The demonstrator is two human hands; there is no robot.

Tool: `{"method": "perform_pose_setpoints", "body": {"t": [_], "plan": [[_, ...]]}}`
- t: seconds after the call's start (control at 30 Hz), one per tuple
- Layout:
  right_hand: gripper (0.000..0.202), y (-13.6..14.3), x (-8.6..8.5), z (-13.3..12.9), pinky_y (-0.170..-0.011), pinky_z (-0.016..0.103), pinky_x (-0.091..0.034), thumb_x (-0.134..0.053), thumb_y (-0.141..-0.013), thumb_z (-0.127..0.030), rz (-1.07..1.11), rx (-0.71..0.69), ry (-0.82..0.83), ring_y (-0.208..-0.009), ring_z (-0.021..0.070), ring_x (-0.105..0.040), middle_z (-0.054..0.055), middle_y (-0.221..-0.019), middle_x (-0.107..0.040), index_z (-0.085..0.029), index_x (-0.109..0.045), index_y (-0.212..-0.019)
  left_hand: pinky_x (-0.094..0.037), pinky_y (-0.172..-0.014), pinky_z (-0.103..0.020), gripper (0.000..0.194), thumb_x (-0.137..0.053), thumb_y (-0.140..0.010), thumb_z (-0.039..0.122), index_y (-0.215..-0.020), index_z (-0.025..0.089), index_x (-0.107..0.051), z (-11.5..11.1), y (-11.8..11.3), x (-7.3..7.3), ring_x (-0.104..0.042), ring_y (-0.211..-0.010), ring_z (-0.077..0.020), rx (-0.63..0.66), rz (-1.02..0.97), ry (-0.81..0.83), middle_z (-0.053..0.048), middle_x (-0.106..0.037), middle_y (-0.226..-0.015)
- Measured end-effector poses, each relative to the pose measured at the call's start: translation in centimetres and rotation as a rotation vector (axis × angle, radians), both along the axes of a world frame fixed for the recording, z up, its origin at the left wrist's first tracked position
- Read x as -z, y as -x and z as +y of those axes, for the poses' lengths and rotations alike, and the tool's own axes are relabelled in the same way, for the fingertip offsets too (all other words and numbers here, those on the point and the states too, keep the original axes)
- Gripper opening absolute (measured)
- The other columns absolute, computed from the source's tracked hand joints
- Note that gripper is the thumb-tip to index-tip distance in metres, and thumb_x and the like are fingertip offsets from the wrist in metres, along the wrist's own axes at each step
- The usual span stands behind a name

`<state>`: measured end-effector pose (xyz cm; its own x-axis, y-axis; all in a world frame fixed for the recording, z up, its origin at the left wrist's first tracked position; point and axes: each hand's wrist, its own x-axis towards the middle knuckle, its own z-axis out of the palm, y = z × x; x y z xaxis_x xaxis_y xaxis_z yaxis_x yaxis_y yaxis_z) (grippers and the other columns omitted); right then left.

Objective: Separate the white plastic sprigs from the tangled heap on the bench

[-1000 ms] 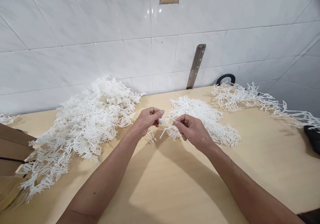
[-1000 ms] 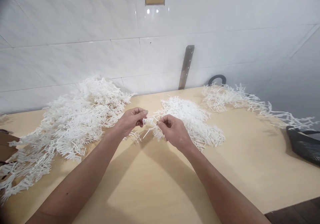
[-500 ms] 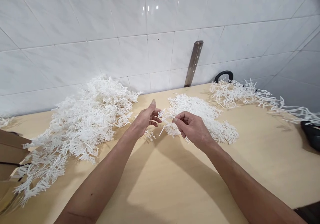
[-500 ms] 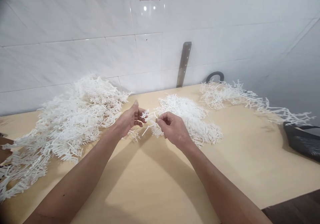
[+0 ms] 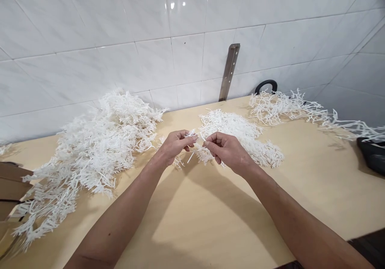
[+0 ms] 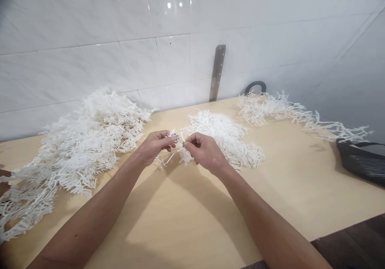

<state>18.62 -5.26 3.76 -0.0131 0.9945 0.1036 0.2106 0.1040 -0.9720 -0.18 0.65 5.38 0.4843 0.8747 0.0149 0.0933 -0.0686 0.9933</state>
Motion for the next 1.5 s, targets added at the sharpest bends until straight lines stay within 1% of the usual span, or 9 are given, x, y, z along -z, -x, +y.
{"method": "perform_pose_setpoints", "body": {"t": [0.17, 0.53, 0.67, 0.8, 0.93, 1.07, 1.27, 1.4, 1.5], "plan": [[0.020, 0.0, -0.3, -0.2, -0.037, 0.019, -0.035, -0.065, -0.083, -0.038, -0.041, -0.031, 0.021, -0.044, 0.0072, -0.046, -0.005, -0.058, -0.053, -0.019, -0.062, -0.080, -0.040, -0.061, -0.026, 0.022, -0.073, -0.070, 0.033, -0.063, 0.014, -0.064, 0.2, 0.3, -0.5, -0.052, -0.066, -0.0128, -0.025, 0.035, 0.033, 0.000, -0.054, -0.063], [0.019, 0.1, -0.3, 0.0, -0.036, 0.018, -0.035, -0.065, -0.082, -0.037, -0.069, 0.028, 0.024, -0.043, 0.0074, -0.046, -0.005, -0.058, -0.053, -0.019, -0.062, -0.080, -0.041, -0.057, -0.025, 0.033, -0.081, -0.066, 0.041, -0.061, 0.012, -0.065, 0.8, 1.0, -0.2, -0.049, -0.056, -0.0100, 0.047, 0.023, 0.089, 0.000, -0.055, -0.059], [0.021, 0.1, 0.3, 0.4, -0.036, 0.019, -0.038, -0.065, -0.083, -0.039, -0.040, 0.071, 0.017, -0.042, 0.0075, -0.045, -0.005, -0.057, -0.052, -0.019, -0.062, -0.080, -0.041, -0.055, -0.023, 0.033, -0.085, -0.062, 0.038, -0.064, 0.012, -0.065, 0.8, 1.2, -0.2, -0.051, -0.055, -0.0092, 0.071, -0.037, 0.215, 0.000, -0.057, -0.060], [0.021, 0.2, 1.4, 0.8, -0.036, 0.021, -0.041, -0.063, -0.083, -0.040, -0.045, 0.060, -0.004, -0.042, 0.0085, -0.047, -0.005, -0.059, -0.053, -0.019, -0.062, -0.081, -0.037, -0.048, -0.021, 0.035, -0.086, -0.061, 0.039, -0.067, 0.011, -0.065, 0.8, 1.1, 0.2, -0.047, -0.051, -0.0073, 0.094, -0.117, 0.365, 0.001, -0.055, -0.059], [0.018, 0.8, 2.2, 1.0, -0.037, 0.021, -0.044, -0.062, -0.082, -0.038, -0.055, 0.053, -0.011, -0.044, 0.0089, -0.049, -0.003, -0.064, -0.056, -0.020, -0.062, -0.080, -0.033, -0.044, -0.019, 0.037, -0.087, -0.060, 0.039, -0.068, 0.011, -0.065, 0.7, 0.7, 0.5, -0.045, -0.050, -0.0064, 0.085, -0.132, 0.417, 0.000, -0.056, -0.060], [0.017, 1.6, 2.4, 1.0, -0.035, 0.020, -0.041, -0.062, -0.081, -0.035, -0.021, 0.034, 0.011, -0.040, 0.0083, -0.049, -0.005, -0.059, -0.054, -0.020, -0.059, -0.075, -0.029, -0.041, -0.017, 0.038, -0.090, -0.055, 0.035, -0.066, 0.011, -0.063, 0.7, 0.5, 0.5, -0.042, -0.048, -0.0052, 0.021, -0.121, 0.418, 0.002, -0.052, -0.056], [0.012, 2.5, 2.5, 0.8, -0.032, 0.018, -0.040, -0.061, -0.080, -0.030, 0.064, -0.055, 0.082, -0.036, 0.0078, -0.050, -0.008, -0.054, -0.052, -0.020, -0.057, -0.075, -0.018, -0.036, -0.015, 0.034, -0.087, -0.058, 0.029, -0.067, 0.011, -0.060, 0.9, 0.3, 0.8, -0.033, -0.043, -0.0028, 0.036, -0.149, 0.501, 0.003, -0.047, -0.055], [0.014, 2.7, 3.2, 1.0, -0.033, 0.017, -0.041, -0.061, -0.080, -0.031, 0.128, -0.126, 0.070, -0.034, 0.0079, -0.051, -0.009, -0.051, -0.050, -0.020, -0.054, -0.075, -0.017, -0.034, -0.015, 0.028, -0.082, -0.063, 0.027, -0.066, 0.012, -0.059, 1.1, 0.1, 1.3, -0.030, -0.039, -0.0034, 0.071, -0.199, 0.553, 0.004, -0.042, -0.047], [0.019, 2.5, 3.7, 1.2, -0.032, 0.016, -0.040, -0.062, -0.081, -0.036, 0.149, -0.121, 0.086, -0.035, 0.0080, -0.052, -0.008, -0.052, -0.051, -0.019, -0.055, -0.078, -0.016, -0.033, -0.015, 0.027, -0.079, -0.067, 0.029, -0.067, 0.013, -0.057, 1.0, -0.1, 1.7, -0.027, -0.038, -0.0033, 0.052, -0.226, 0.565, 0.005, -0.040, -0.045]]}}
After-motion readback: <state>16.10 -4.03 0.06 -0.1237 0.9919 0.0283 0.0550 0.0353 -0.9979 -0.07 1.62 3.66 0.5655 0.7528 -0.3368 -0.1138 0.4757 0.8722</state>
